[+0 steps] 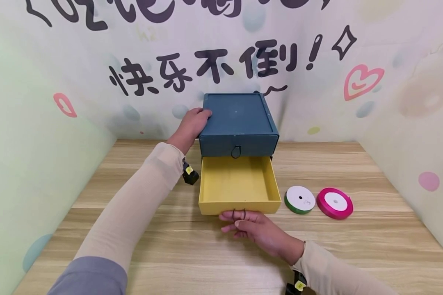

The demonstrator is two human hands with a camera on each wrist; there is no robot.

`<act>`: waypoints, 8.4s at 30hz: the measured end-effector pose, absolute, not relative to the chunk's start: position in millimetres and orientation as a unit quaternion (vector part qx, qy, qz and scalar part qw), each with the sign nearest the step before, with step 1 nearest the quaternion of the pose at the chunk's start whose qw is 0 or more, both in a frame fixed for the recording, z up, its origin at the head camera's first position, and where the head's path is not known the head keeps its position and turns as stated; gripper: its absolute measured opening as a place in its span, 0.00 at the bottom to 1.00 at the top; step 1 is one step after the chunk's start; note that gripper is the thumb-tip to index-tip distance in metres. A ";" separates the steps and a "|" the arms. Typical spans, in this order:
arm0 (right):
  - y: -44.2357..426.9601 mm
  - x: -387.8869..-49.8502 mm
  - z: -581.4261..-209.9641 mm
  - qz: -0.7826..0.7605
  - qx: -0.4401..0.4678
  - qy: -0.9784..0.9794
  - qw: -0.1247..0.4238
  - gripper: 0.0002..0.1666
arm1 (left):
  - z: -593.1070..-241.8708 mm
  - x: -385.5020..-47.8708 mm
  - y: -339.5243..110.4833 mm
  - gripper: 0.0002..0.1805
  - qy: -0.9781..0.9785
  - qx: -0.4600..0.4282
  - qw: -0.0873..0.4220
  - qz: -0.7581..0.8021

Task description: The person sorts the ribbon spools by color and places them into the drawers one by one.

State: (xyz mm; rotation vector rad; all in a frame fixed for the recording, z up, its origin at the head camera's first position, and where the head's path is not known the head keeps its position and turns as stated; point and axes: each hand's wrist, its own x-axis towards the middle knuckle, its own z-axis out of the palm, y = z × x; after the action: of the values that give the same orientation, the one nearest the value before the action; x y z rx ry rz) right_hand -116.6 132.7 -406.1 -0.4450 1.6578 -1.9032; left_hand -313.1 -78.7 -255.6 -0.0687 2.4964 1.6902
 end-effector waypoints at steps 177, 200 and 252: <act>214.8 -92.2 -265.4 -0.073 -0.524 0.736 -0.422 0.29 | -256.7 -314.3 -79.3 0.31 0.823 -0.021 0.070 0.564; 265.2 -125.9 -276.9 -0.085 -0.411 0.811 -0.407 0.42 | -258.1 -314.3 -78.7 0.31 0.821 -0.021 0.066 0.566; 290.8 -179.0 -399.1 -0.019 -0.225 0.974 0.030 0.54 | -258.3 -311.3 -79.3 0.32 0.822 -0.015 0.068 0.565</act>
State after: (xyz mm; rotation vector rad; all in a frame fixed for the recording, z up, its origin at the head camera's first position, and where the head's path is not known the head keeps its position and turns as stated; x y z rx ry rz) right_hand -179.0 290.8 -399.1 -0.6951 3.0016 -0.0593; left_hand -311.3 -79.3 -258.3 -0.0467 2.4781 1.7017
